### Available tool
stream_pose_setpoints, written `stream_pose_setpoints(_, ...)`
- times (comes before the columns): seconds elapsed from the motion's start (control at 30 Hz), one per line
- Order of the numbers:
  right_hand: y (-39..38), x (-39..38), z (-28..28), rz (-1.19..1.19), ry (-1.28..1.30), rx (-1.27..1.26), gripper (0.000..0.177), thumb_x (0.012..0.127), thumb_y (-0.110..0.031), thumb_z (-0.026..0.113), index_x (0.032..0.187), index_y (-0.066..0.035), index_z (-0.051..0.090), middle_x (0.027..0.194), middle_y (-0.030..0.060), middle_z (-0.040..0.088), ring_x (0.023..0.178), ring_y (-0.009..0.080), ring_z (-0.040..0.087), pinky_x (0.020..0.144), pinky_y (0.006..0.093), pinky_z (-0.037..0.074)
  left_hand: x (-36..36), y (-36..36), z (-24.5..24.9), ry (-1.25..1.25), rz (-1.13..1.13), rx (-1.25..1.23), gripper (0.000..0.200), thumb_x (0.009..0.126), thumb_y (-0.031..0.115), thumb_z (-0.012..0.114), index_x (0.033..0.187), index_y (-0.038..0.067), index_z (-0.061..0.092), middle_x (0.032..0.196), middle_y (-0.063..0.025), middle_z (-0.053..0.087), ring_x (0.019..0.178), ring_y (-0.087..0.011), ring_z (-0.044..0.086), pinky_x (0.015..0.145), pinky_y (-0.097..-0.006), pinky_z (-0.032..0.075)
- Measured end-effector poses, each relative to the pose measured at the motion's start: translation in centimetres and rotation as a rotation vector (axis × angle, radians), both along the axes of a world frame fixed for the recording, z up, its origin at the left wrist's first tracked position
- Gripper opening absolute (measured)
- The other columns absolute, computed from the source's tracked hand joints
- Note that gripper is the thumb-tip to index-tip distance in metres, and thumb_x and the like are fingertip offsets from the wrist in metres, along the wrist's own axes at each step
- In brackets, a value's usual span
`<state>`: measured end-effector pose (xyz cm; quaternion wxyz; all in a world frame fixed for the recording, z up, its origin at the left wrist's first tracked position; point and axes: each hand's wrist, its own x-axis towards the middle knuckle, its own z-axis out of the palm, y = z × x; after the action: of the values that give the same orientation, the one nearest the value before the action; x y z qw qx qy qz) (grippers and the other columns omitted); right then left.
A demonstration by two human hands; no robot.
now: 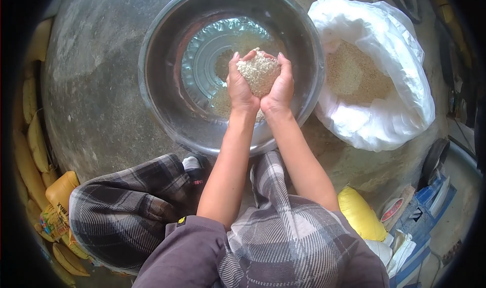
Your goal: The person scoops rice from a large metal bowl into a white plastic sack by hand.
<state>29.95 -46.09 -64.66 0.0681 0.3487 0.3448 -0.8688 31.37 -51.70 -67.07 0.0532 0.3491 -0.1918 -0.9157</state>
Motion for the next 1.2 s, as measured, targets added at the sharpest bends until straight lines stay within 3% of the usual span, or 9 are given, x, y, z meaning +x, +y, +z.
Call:
stream_pose_setpoints(0.5, 16.5, -6.0, 2.3, -0.288, 0.124, 0.059, 0.043, 0.09, -0.025, 0.028, 0.116, 0.002, 0.05, 0.116, 0.0197, 0.056, 0.105, 0.0337, 0.058, 0.09, 0.0482, 0.05, -8.6, 16.1, 5.1, -0.04, -0.287, -0.166, 0.04, 0.091, 0.024, 0.044, 0.082, -0.009, 0.064, 0.07, -0.0154, 0.065, 0.057, -0.0222, 0.062, 0.056, -0.0338, 0.052)
stream_pose_setpoints(0.63, 20.6, -7.4, 1.7, -0.429, 0.225, 0.286, 0.049, 0.092, -0.027, 0.027, 0.127, 0.005, 0.04, 0.128, 0.0224, 0.045, 0.118, 0.035, 0.047, 0.095, 0.0487, 0.044, -10.3, 19.3, 5.6, -0.11, -0.597, -0.315, 0.041, 0.087, 0.029, 0.047, 0.098, -0.006, 0.065, 0.095, -0.0212, 0.064, 0.092, -0.0297, 0.061, 0.081, -0.0382, 0.046)
stream_pose_setpoints(0.73, 21.7, -8.2, 0.5, -0.439, 0.33, 0.75, 0.055, 0.094, -0.038, 0.036, 0.131, 0.002, 0.04, 0.129, 0.0197, 0.047, 0.117, 0.0347, 0.048, 0.098, 0.0423, 0.041, -11.1, 17.6, 3.6, 0.029, -0.768, -0.292, 0.043, 0.086, 0.031, 0.049, 0.102, -0.006, 0.064, 0.099, -0.0231, 0.064, 0.095, -0.0314, 0.06, 0.084, -0.0375, 0.045)
stream_pose_setpoints(0.83, 20.6, -7.3, 0.9, -0.192, 0.232, 1.287, 0.05, 0.09, -0.026, 0.045, 0.13, 0.004, 0.04, 0.129, 0.018, 0.047, 0.117, 0.0291, 0.048, 0.096, 0.041, 0.041, -10.9, 12.9, 2.8, 0.287, -1.053, -0.791, 0.032, 0.089, 0.023, 0.054, 0.098, -0.005, 0.065, 0.097, -0.0149, 0.065, 0.087, -0.0199, 0.06, 0.077, -0.0291, 0.046)
stream_pose_setpoints(0.9, 19.7, -6.1, 1.5, 0.057, 0.063, 1.549, 0.052, 0.087, -0.027, 0.052, 0.126, 0.006, 0.045, 0.126, 0.0205, 0.051, 0.114, 0.0284, 0.05, 0.096, 0.0352, 0.04, -9.4, 10.7, 3.3, 0.476, -0.613, -0.619, 0.028, 0.092, 0.022, 0.052, 0.096, -0.002, 0.068, 0.093, -0.013, 0.068, 0.08, -0.0169, 0.061, 0.073, -0.0301, 0.049)
stream_pose_setpoints(1.0, 15.3, -3.9, 4.6, 0.416, -0.171, 1.963, 0.042, 0.083, -0.027, 0.058, 0.108, 0.006, 0.06, 0.108, 0.0242, 0.062, 0.103, 0.0333, 0.06, 0.089, 0.033, 0.043, -7.0, 3.4, 4.0, 0.434, -0.346, -1.276, 0.027, 0.094, 0.023, 0.05, 0.094, 0.006, 0.071, 0.077, -0.0042, 0.07, 0.046, -0.0043, 0.045, 0.04, -0.0222, 0.035)
stream_pose_setpoints(1.03, 13.9, -3.6, 6.6, 0.419, -0.171, 1.962, 0.042, 0.083, -0.027, 0.058, 0.108, 0.006, 0.06, 0.108, 0.0242, 0.062, 0.103, 0.0333, 0.06, 0.089, 0.033, 0.043, -6.2, 1.0, 3.7, 0.18, -0.41, -1.197, 0.028, 0.091, 0.027, 0.052, 0.094, 0.007, 0.072, 0.083, -0.0084, 0.071, 0.077, -0.0146, 0.065, 0.069, -0.0268, 0.049)
stream_pose_setpoints(1.07, 12.5, -3.4, 8.8, 0.599, -0.14, 1.797, 0.036, 0.082, -0.028, 0.058, 0.097, 0.003, 0.064, 0.095, 0.0217, 0.065, 0.091, 0.0324, 0.063, 0.082, 0.0341, 0.046, -6.4, -0.9, 0.9, 0.178, -0.212, -1.358, 0.029, 0.092, 0.028, 0.051, 0.095, 0.008, 0.072, 0.087, -0.0074, 0.071, 0.078, -0.0151, 0.065, 0.069, -0.0278, 0.05)
stream_pose_setpoints(1.2, 7.3, -5.7, 6.5, 0.817, 0.503, 1.238, 0.035, 0.084, -0.036, 0.057, 0.073, -0.005, 0.071, 0.062, 0.0106, 0.064, 0.06, 0.018, 0.062, 0.059, 0.0302, 0.046, -4.9, -8.1, -7.0, 0.067, -0.281, -1.732, 0.036, 0.093, 0.032, 0.046, 0.108, 0.007, 0.067, 0.121, -0.0126, 0.06, 0.125, -0.0282, 0.046, 0.108, -0.0383, 0.029)
